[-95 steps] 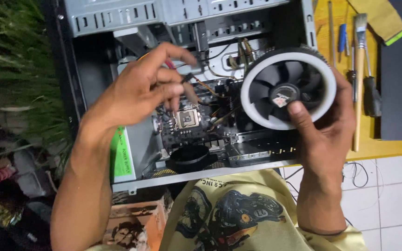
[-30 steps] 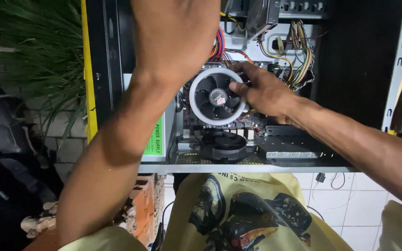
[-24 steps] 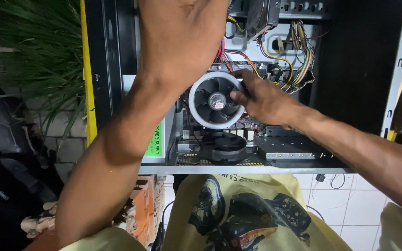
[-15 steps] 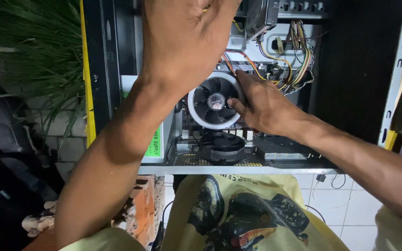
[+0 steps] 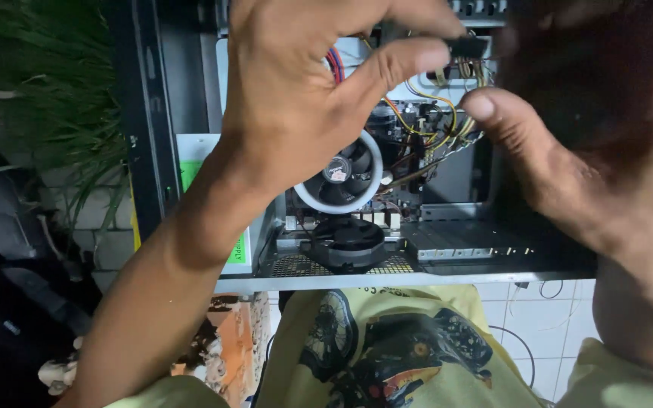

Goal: The person cleans the fins of a CPU heatsink using a small brush. They then position the heatsink onto the motherboard and connect the fan cable to the appropriate header. Finally, they secure the heatsink in place using a screwdriver.

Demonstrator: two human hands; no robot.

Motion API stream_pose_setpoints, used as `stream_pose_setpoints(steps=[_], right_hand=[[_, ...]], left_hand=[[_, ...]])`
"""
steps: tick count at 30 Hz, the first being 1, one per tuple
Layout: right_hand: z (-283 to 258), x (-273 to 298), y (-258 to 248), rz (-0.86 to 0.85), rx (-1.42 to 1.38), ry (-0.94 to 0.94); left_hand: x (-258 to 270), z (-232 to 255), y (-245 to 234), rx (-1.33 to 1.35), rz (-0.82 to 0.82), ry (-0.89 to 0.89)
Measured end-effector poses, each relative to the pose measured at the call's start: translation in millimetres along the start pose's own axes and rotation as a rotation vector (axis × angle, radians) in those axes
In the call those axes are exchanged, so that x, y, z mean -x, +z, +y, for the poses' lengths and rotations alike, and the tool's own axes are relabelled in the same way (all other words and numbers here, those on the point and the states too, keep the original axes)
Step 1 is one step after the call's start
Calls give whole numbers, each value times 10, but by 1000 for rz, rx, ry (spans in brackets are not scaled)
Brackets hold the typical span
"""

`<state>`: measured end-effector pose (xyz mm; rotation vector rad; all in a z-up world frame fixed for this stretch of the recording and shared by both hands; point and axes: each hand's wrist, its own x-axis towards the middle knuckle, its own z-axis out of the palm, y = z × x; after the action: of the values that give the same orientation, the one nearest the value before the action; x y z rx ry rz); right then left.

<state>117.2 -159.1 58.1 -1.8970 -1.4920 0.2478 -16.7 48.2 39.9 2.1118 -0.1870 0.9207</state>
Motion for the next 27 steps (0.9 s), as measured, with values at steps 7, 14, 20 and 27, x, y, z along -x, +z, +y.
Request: stream_pose_setpoints(steps=[7,14,20,27], right_hand=[[80,-271,187,73,-311,-237],[191,-287,359,99,-356,-189],[207,-264,447,169,-480,-109],[370,-196,461,390,-363,-140]], left_hand=[[49,37,108,376,41,-197],[61,-33,211,429,18,-384],[62,-29,308,302,69,-328],[35,-20,240,209,-22,-264]])
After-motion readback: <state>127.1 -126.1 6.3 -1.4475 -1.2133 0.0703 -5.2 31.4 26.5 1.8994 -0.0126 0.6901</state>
